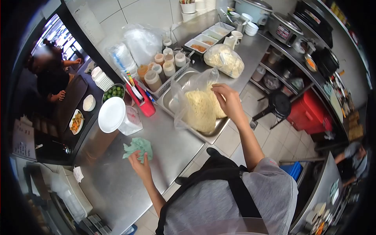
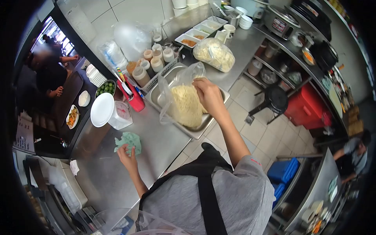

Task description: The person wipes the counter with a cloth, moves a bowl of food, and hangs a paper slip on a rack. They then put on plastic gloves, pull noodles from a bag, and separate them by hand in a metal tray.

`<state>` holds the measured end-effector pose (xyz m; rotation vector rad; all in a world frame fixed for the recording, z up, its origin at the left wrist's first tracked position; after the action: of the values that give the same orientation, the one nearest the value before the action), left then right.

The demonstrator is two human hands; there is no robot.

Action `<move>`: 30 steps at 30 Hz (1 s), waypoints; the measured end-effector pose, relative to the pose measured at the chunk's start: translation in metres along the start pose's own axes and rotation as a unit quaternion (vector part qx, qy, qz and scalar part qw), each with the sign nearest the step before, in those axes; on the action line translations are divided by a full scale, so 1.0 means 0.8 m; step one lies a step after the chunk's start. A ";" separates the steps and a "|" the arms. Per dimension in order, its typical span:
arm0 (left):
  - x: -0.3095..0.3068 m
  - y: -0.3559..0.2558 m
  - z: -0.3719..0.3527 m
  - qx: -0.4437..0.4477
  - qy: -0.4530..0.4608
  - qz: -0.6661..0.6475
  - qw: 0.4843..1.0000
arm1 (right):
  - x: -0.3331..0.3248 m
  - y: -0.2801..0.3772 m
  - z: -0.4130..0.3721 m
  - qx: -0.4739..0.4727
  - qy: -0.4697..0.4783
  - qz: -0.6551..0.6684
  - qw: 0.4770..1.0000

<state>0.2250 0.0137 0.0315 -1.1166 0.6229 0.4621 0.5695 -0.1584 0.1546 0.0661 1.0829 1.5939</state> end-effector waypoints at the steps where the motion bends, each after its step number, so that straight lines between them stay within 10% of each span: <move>1: 0.014 -0.018 -0.009 -0.012 0.073 -0.114 0.991 | 0.001 -0.024 0.019 -0.010 0.056 -0.012 0.998; 5: 0.078 -0.135 -0.035 0.009 0.315 -0.313 0.896 | 0.061 -0.139 0.078 -0.054 0.285 -0.075 0.954; 9: 0.192 -0.192 0.014 0.199 0.149 -0.122 0.961 | 0.170 -0.196 0.107 -0.044 0.562 -0.163 0.810; 12: 0.212 -0.235 0.049 0.147 0.100 -0.074 0.981 | 0.184 -0.193 0.128 -0.089 0.633 -0.166 0.751; 16: 0.187 -0.222 0.054 0.067 0.143 0.052 0.986 | 0.130 -0.207 0.153 -0.056 0.393 0.199 0.896; 19: 0.137 -0.247 0.009 0.056 0.016 -0.012 0.998 | 0.063 -0.181 0.143 0.199 0.273 0.518 0.786; 25: 0.147 -0.400 -0.029 0.236 -0.004 -0.038 0.971 | 0.051 -0.133 0.081 0.247 0.178 0.791 0.530; 30: 0.197 -0.392 -0.040 0.323 0.064 0.011 0.944 | 0.054 -0.109 0.064 0.267 0.178 0.813 0.486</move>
<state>0.5319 -0.1285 0.1296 -0.5143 0.8258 0.1750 0.6484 -0.0995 0.1057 1.7549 2.0214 2.8188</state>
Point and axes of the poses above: each hand's wrist, its own z-axis towards the middle knuckle, its own x-axis out of the palm, y = z × x, the point moved 2 cm from there along z, towards the middle knuckle, and after that the axes turned 5 degrees about z, right-handed, at the moved point
